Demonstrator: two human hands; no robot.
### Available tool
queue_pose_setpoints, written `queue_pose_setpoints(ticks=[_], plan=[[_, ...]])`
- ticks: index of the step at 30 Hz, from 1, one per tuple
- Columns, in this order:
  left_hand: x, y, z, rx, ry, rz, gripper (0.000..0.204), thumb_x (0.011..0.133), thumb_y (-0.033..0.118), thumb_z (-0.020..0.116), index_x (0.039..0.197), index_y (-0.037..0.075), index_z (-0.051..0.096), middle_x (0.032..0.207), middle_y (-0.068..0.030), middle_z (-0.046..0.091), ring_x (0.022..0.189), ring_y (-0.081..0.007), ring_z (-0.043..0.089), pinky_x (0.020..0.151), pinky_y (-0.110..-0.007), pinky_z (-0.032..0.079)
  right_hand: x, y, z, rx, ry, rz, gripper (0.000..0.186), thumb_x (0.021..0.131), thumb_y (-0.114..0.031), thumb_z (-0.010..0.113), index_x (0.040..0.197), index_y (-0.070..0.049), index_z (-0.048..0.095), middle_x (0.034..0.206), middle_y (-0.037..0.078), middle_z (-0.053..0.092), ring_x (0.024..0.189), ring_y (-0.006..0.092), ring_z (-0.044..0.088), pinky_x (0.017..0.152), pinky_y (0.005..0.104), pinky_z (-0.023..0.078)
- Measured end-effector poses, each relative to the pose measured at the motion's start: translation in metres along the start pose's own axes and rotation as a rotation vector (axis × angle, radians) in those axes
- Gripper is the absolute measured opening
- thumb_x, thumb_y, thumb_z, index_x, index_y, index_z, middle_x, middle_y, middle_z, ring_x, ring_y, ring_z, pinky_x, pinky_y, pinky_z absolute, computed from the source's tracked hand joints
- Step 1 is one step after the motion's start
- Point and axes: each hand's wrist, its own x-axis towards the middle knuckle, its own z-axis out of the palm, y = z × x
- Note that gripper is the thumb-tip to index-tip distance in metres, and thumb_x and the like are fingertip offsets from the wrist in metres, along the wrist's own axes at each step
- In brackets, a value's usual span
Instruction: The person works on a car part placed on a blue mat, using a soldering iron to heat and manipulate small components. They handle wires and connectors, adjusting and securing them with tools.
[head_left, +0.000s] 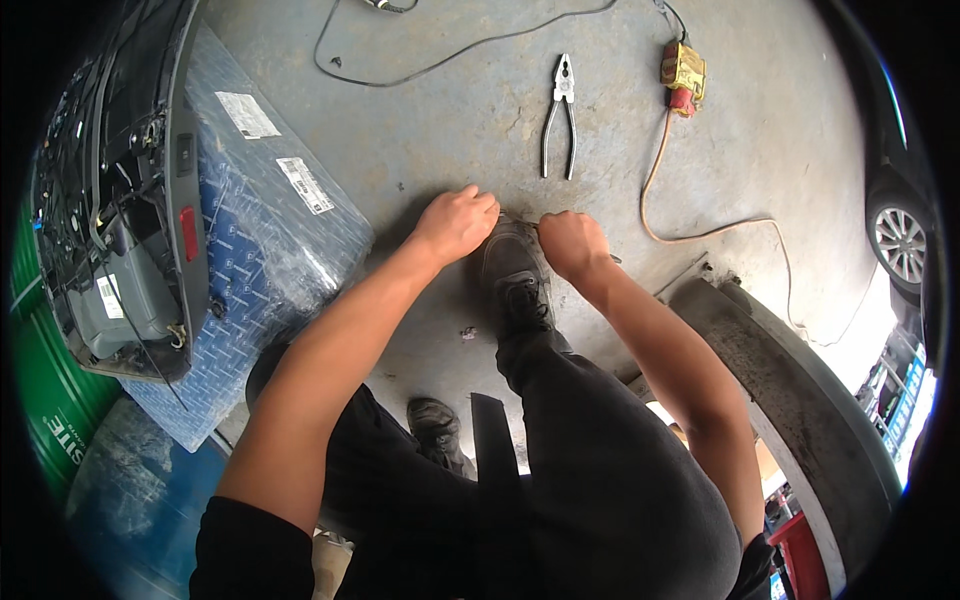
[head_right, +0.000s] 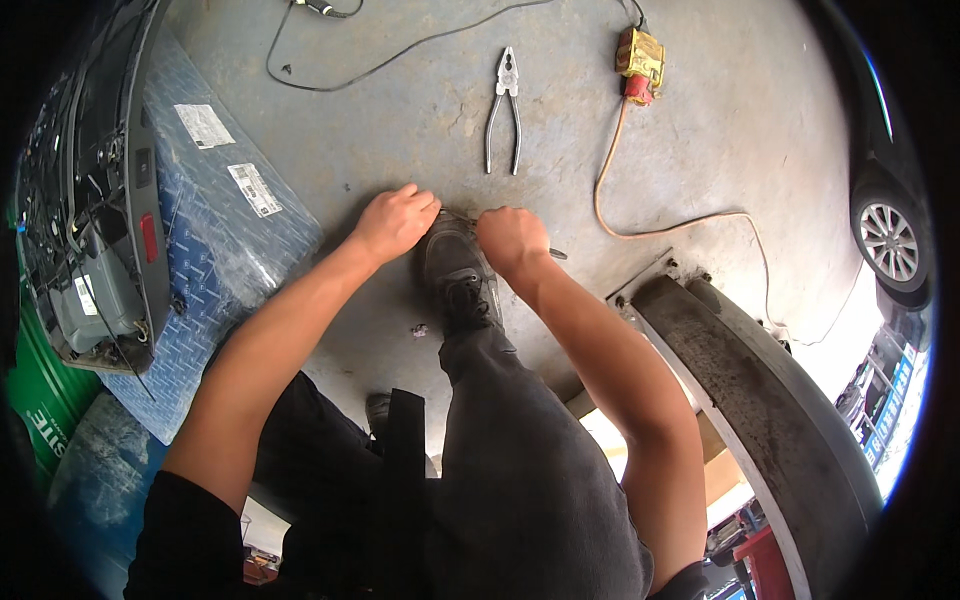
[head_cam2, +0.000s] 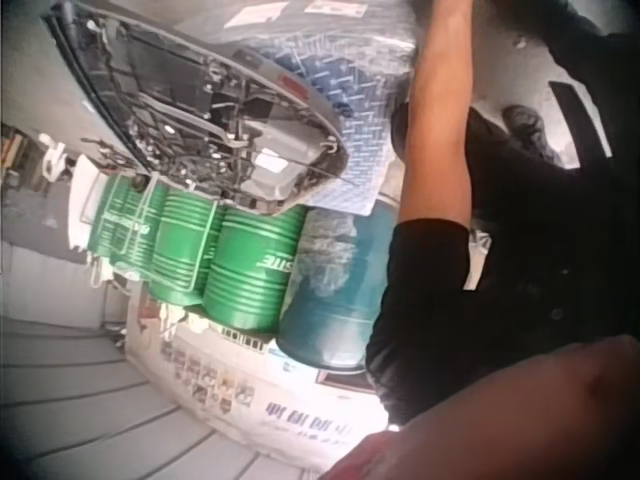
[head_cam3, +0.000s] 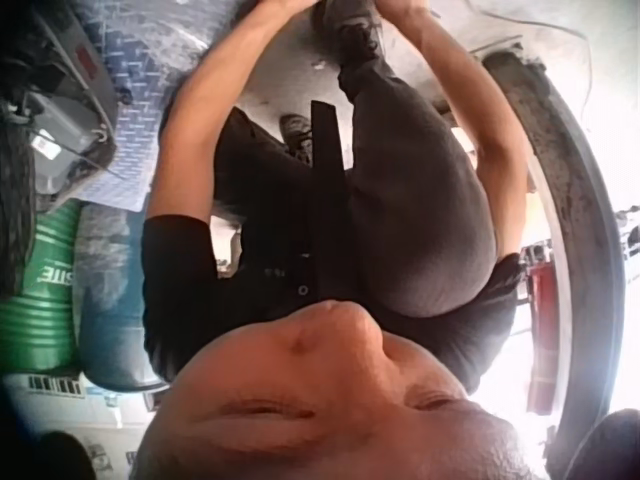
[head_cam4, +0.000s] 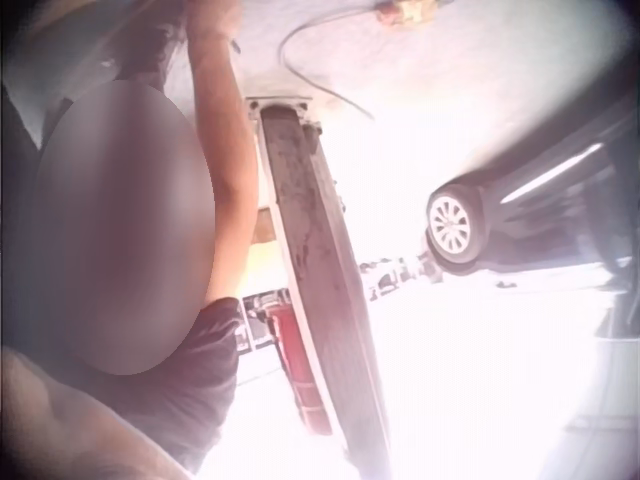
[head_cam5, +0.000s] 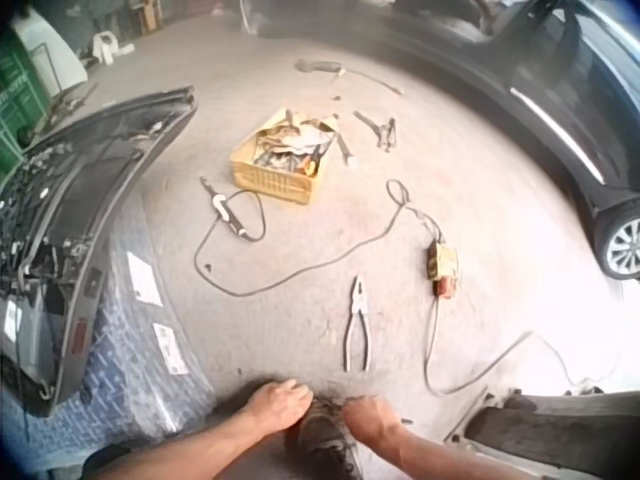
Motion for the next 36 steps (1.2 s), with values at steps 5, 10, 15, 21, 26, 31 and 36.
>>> queue_pose_setpoints(ticks=[5, 10, 15, 21, 26, 31, 36], plan=[[-0.001, 0.003, -0.003, -0.032, 0.005, -0.031, 0.006, 0.08, 0.011, 0.061, 0.074, 0.009, 0.061, 0.074, -0.0015, 0.054, 0.074, -0.0189, 0.059, 0.059, -0.032, 0.055, 0.001, 0.001, 0.005, 0.044, 0.076, -0.023, 0.018, 0.087, -0.01, 0.055, 0.087, -0.007, 0.073, 0.095, 0.017, 0.072, 0.09, 0.0342, 0.071, 0.077, 0.0414, 0.058], [-0.002, 0.007, -0.002, -0.046, 0.057, -0.063, 0.006, 0.08, 0.011, 0.061, 0.075, 0.008, 0.061, 0.074, -0.0023, 0.054, 0.073, -0.0196, 0.059, 0.058, -0.033, 0.055, 0.012, 0.004, 0.0, 0.017, 0.067, -0.058, 0.019, 0.086, -0.009, 0.056, 0.088, -0.008, 0.075, 0.096, 0.017, 0.073, 0.091, 0.0333, 0.071, 0.077, 0.0406, 0.058], [0.001, 0.005, -0.001, -0.053, 0.046, -0.108, 0.003, 0.08, 0.011, 0.061, 0.077, 0.009, 0.062, 0.074, -0.0021, 0.054, 0.073, -0.0201, 0.058, 0.058, -0.033, 0.055, 0.014, 0.008, -0.004, 0.032, 0.059, -0.062, 0.02, 0.088, -0.014, 0.055, 0.088, -0.009, 0.074, 0.095, 0.017, 0.072, 0.091, 0.0347, 0.071, 0.078, 0.0427, 0.057], [-0.002, 0.001, 0.001, -0.018, 0.026, -0.036, 0.007, 0.079, 0.012, 0.062, 0.083, 0.009, 0.065, 0.076, -0.0006, 0.055, 0.076, -0.0184, 0.058, 0.059, -0.031, 0.055, 0.018, 0.01, -0.002, 0.031, 0.03, -0.048, 0.022, 0.09, -0.018, 0.054, 0.089, -0.009, 0.074, 0.095, 0.017, 0.072, 0.092, 0.0348, 0.07, 0.078, 0.0435, 0.057], [-0.003, -0.001, 0.002, 0.009, 0.0, 0.002, 0.015, 0.078, 0.013, 0.063, 0.09, 0.008, 0.069, 0.078, 0.0008, 0.057, 0.077, -0.0164, 0.058, 0.06, -0.03, 0.055, 0.022, 0.009, -0.001, -0.043, 0.013, -0.039, 0.021, 0.09, -0.016, 0.055, 0.09, -0.011, 0.075, 0.097, 0.013, 0.073, 0.093, 0.0309, 0.071, 0.078, 0.0399, 0.058], [-0.004, -0.002, 0.004, -0.011, 0.039, 0.006, 0.008, 0.078, 0.013, 0.063, 0.084, 0.009, 0.066, 0.076, 0.0007, 0.055, 0.077, -0.0163, 0.058, 0.06, -0.03, 0.055, 0.028, 0.007, 0.008, -0.09, 0.031, -0.015, 0.021, 0.09, -0.014, 0.056, 0.088, -0.013, 0.076, 0.097, 0.011, 0.074, 0.094, 0.028, 0.072, 0.077, 0.0373, 0.058], [-0.003, -0.002, 0.003, -0.023, 0.045, 0.013, 0.003, 0.077, 0.012, 0.063, 0.079, 0.01, 0.063, 0.074, 0.0005, 0.054, 0.076, -0.0165, 0.057, 0.059, -0.03, 0.055, 0.025, 0.004, 0.007, -0.088, 0.065, 0.004, 0.022, 0.09, -0.014, 0.054, 0.088, -0.013, 0.076, 0.096, 0.011, 0.074, 0.091, 0.0288, 0.073, 0.075, 0.0382, 0.059]])
